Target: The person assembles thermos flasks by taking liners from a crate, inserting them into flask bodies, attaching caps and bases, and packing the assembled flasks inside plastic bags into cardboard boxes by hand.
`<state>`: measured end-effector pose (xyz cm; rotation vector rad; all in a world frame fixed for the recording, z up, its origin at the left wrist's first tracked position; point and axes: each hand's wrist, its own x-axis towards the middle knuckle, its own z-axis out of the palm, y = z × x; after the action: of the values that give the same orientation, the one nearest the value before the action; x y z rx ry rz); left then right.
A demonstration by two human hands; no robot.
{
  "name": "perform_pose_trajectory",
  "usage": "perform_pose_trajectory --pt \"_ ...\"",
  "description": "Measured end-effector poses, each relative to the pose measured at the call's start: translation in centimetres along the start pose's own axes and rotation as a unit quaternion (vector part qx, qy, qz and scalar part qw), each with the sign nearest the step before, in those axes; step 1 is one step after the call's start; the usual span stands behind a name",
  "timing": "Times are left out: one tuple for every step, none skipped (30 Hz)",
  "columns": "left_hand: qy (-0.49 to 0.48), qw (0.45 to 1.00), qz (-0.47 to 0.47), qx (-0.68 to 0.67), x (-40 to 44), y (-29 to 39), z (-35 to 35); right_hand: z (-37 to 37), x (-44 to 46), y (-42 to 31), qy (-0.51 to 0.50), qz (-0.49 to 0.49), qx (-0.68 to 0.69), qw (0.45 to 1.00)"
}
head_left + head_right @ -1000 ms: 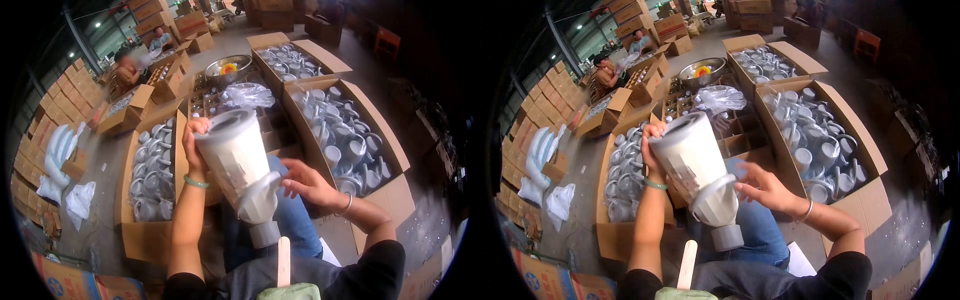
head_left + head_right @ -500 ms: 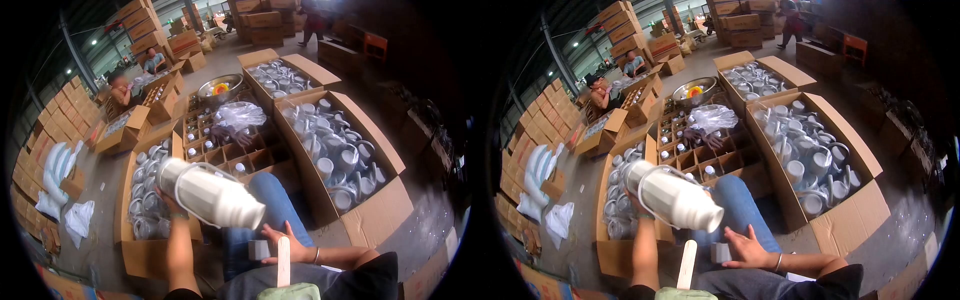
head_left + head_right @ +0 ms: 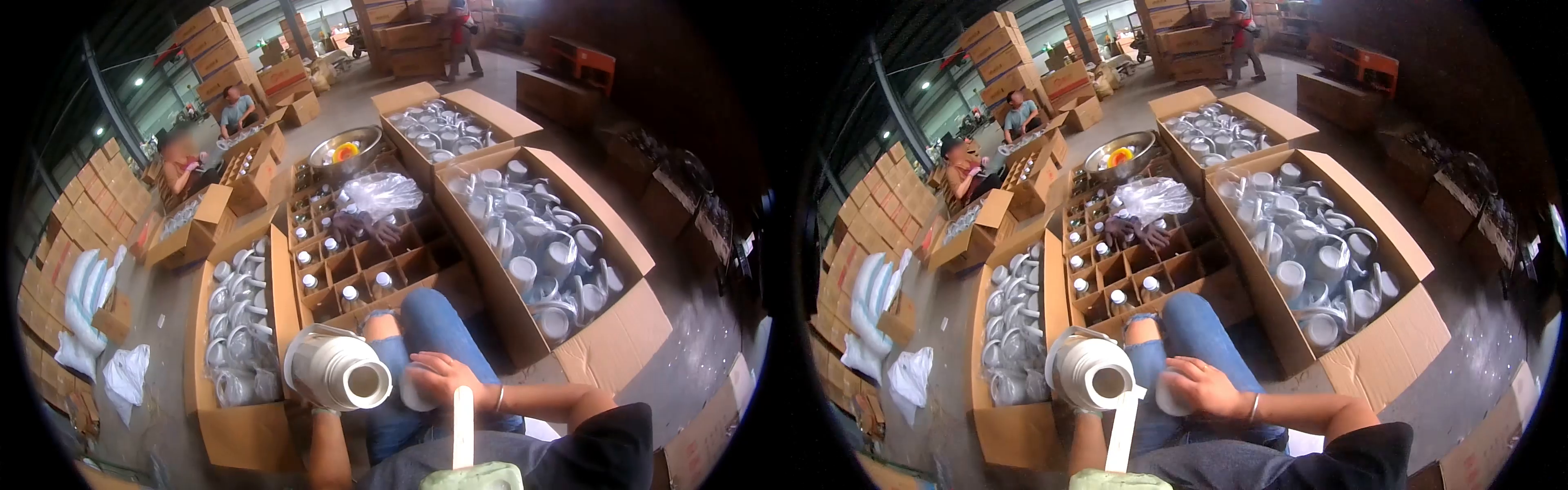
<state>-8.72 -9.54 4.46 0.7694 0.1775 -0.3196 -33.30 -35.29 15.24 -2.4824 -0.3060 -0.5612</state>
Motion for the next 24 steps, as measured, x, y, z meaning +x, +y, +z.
perform_pose_trajectory --pt "0.004 1.0 0.007 -0.001 -0.1 0.0 -0.2 0.2 0.3 0.3 -0.004 0.036 0.088 0.995" --pt "0.009 1.0 0.011 -0.006 -0.1 0.1 -0.3 0.7 0.6 0.8 -0.005 0.033 0.089 0.995" --pt "0.012 1.0 0.015 -0.009 -0.1 0.2 -0.4 1.3 0.9 1.3 -0.004 0.019 0.099 0.995" --pt "0.016 1.0 0.02 -0.011 -0.1 0.3 -0.5 1.8 1.2 1.8 -0.003 0.005 0.109 0.994" --pt "0.019 0.999 0.024 -0.012 -0.1 0.3 -0.7 2.1 1.3 2.3 -0.005 0.001 0.11 0.994" --pt "0.022 0.999 0.027 -0.016 -0.2 0.4 -0.8 2.1 1.7 2.5 -0.036 -0.017 0.046 0.998" --pt "0.025 0.999 0.03 -0.018 -0.2 0.4 -0.9 2.0 1.9 2.6 -0.067 -0.036 -0.018 0.997" --pt "0.028 0.999 0.031 -0.019 -0.2 0.3 -1.0 1.8 1.9 2.6 -0.068 -0.039 -0.017 0.997" --pt "0.03 0.999 0.033 -0.021 -0.2 0.3 -1.1 1.0 2.1 2.0 -0.08 -0.02 -0.028 0.996" --pt "0.032 0.999 0.037 -0.023 -0.3 0.3 -1.3 0.4 2.1 1.4 -0.091 -0.001 -0.038 0.995" --pt "0.034 0.998 0.039 -0.024 -0.1 0.2 -1.3 0.0 2.1 1.1 -0.11 0.025 0.018 0.993" --pt "0.035 0.998 0.04 -0.026 -0.2 0.2 -1.4 -0.5 2.1 0.8 -0.112 0.023 0.019 0.993" --pt "0.035 0.998 0.041 -0.028 -0.1 0.0 -1.4 -1.0 2.1 0.5 -0.147 -0.002 0.005 0.989" --pt "0.037 0.998 0.043 -0.03 0.0 -0.1 -1.3 -1.4 2.1 0.3 -0.182 -0.029 -0.01 0.983" --pt "0.038 0.998 0.046 -0.034 0.0 -0.1 -1.3 -1.7 2.1 0.0 -0.186 -0.046 0.0 0.982" --pt "0.036 0.997 0.05 -0.035 0.1 -0.1 -1.2 -1.4 1.8 0.1 -0.189 -0.05 0.003 0.981" --pt "0.035 0.997 0.053 -0.039 0.0 -0.1 -1.2 -0.9 1.3 0.3 -0.159 -0.066 -0.023 0.985" --pt "0.035 0.997 0.057 -0.042 0.1 -0.2 -1.2 -0.6 1.1 0.4 -0.128 -0.081 -0.048 0.987" --pt "0.035 0.997 0.06 -0.045 0.2 -0.2 -1.1 -1.4 1.4 0.0 -0.134 -0.074 -0.086 0.984" --pt "0.037 0.996 0.063 -0.047 0.0 -0.2 -1.2 -1.5 1.6 0.8 -0.138 -0.078 -0.084 0.984" --pt "0.039 0.996 0.066 -0.048 -0.1 -0.2 -1.3 -1.4 1.9 2.0 -0.149 -0.021 -0.03 0.988" --pt "0.04 0.996 0.069 -0.051 -0.1 -0.3 -1.3 -2.1 2.9 2.3 -0.159 0.035 0.024 0.986" --pt "0.04 0.995 0.071 -0.052 0.0 -0.1 -1.3 -3.4 3.6 2.4 -0.096 0.068 0.057 0.991" --pt "0.04 0.995 0.072 -0.056 0.0 -0.1 -1.4 -5.4 5.0 2.0 -0.033 0.1 0.09 0.99"
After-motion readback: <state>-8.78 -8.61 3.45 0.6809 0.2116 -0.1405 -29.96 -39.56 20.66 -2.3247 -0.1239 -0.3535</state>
